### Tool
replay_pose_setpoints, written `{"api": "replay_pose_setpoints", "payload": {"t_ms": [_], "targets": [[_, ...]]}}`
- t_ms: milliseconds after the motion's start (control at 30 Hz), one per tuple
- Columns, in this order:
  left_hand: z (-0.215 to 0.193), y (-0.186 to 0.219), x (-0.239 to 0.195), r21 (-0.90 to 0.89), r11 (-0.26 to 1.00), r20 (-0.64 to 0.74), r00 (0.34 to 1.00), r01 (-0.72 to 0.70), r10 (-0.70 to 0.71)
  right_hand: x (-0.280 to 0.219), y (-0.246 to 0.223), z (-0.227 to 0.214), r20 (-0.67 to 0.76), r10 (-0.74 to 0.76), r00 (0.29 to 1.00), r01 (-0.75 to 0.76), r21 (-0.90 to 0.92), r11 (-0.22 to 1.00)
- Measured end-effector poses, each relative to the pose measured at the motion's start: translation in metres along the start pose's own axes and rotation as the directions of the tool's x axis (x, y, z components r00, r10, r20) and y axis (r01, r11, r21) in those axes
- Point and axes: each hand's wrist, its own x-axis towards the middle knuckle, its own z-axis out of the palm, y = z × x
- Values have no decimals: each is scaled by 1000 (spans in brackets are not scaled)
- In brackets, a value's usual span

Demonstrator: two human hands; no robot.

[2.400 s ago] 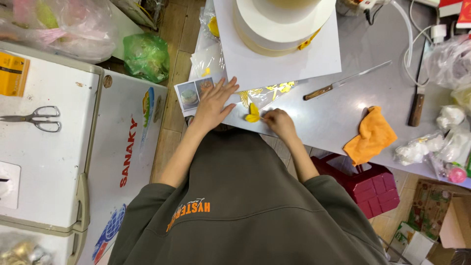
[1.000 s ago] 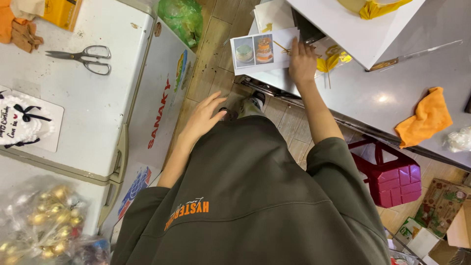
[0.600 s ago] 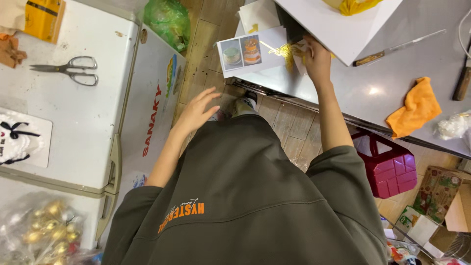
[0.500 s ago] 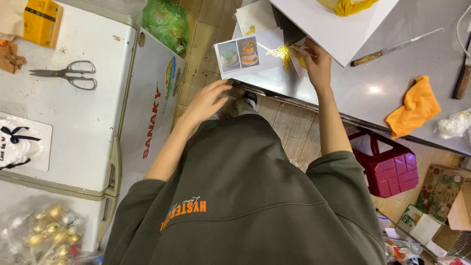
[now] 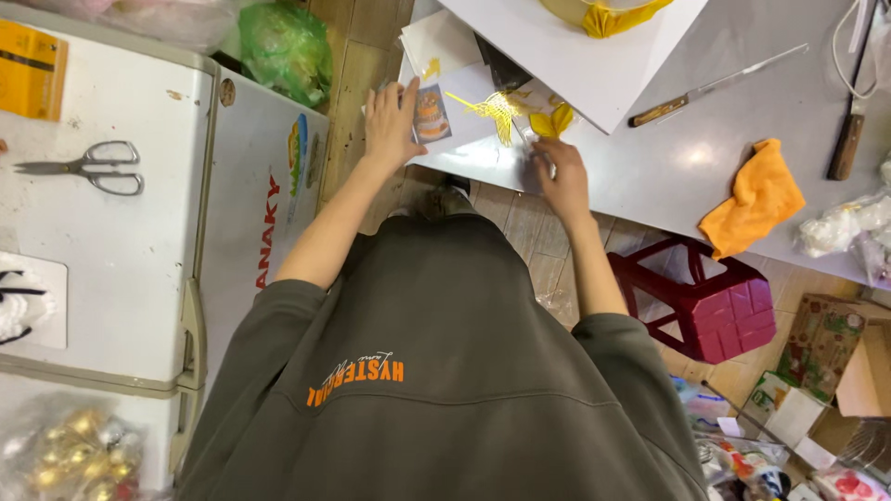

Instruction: The person assembles yellow paper flower petals onto a thin stick using a hot glue gun. They then handle and shape a gold-colored wire cake topper, bending its components into a decorative form. The person works at a cluttered counter with various craft supplies and a tiered cake base nearby.

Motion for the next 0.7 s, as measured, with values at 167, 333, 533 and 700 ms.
{"api": "replay_pose_setpoints", "payload": {"t_ms": [167,333,533,700], "targets": [[-9,15,-34,32,984,57,982,176,-177,7,-18,33,94,-122,988,124,-19,992],[-15,-8,-58,-184,920,87,938,347,-337,22,-27,46,165,-244,956,256,-57,965],[-25,-28,-84,-316,833,85,888,454,-451,56,-9,26,-19,-233,972,234,81,969],[-8,-3,-56,-358,809,137,883,467,-449,77,12,8,172,120,978,-210,813,543]]}}
